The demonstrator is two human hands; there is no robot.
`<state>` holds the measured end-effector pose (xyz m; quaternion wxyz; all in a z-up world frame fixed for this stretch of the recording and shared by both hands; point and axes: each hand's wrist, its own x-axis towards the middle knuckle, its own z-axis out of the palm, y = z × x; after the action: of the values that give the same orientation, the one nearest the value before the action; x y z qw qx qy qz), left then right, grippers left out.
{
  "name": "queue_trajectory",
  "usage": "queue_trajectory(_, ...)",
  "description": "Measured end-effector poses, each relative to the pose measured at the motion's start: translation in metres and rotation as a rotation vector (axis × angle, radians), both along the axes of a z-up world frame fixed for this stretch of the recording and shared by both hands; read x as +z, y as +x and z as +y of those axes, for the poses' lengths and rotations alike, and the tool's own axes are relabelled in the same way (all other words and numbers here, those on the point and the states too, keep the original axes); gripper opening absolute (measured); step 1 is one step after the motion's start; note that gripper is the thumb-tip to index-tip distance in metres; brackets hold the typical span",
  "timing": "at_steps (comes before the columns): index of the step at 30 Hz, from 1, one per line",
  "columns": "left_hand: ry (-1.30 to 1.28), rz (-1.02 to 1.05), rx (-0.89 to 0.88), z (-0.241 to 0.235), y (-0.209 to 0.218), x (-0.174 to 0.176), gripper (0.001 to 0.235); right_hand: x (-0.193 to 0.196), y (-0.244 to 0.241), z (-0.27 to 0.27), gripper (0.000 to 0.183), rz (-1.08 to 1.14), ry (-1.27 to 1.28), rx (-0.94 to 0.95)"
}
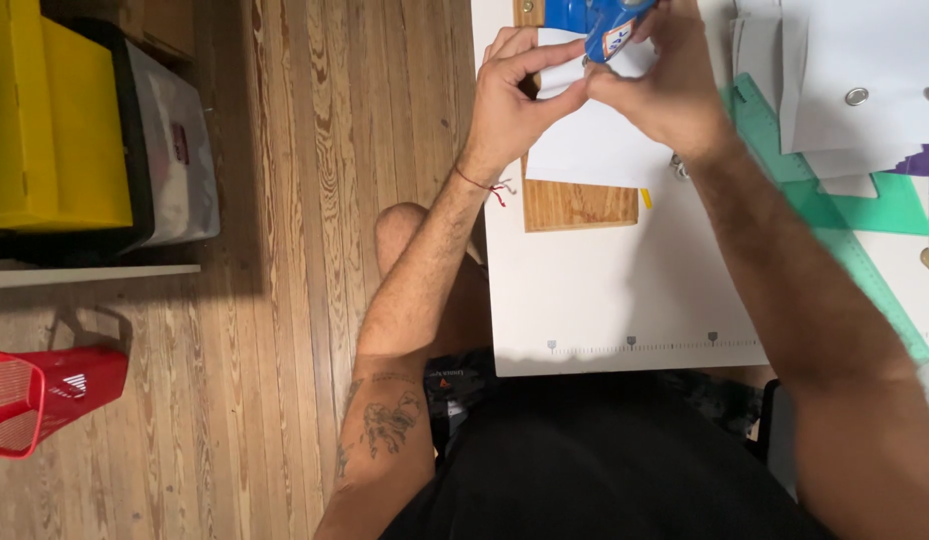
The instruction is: Assembling metal rings onto a template using a hand press
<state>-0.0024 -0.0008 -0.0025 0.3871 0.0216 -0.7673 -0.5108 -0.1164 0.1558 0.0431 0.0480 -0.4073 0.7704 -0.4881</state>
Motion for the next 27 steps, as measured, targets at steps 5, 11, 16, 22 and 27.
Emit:
queue_trajectory(5,-0.042,0.016,0.023,0.000,0.001,0.004,0.035,0.019,0.006,0.012,0.028,-0.102,0.088,-0.005)
queue_trajectory(11,0.016,0.002,0.039,0.006,0.002,0.008,0.032,-0.014,-0.058,0.042,0.022,-0.407,-0.083,0.059)
queue_trajectory(16,0.026,0.001,0.033,0.007,0.004,0.010,0.033,-0.005,-0.060,0.046,0.020,-0.488,-0.322,0.090)
queue_trajectory(22,0.017,-0.017,0.063,0.007,0.003,0.010,0.032,0.009,-0.059,0.042,0.019,-0.579,-0.605,0.136)
queue_trajectory(27,0.022,-0.030,0.072,0.008,0.003,0.006,0.032,0.015,-0.051,0.042,0.021,-0.663,-0.831,0.168)
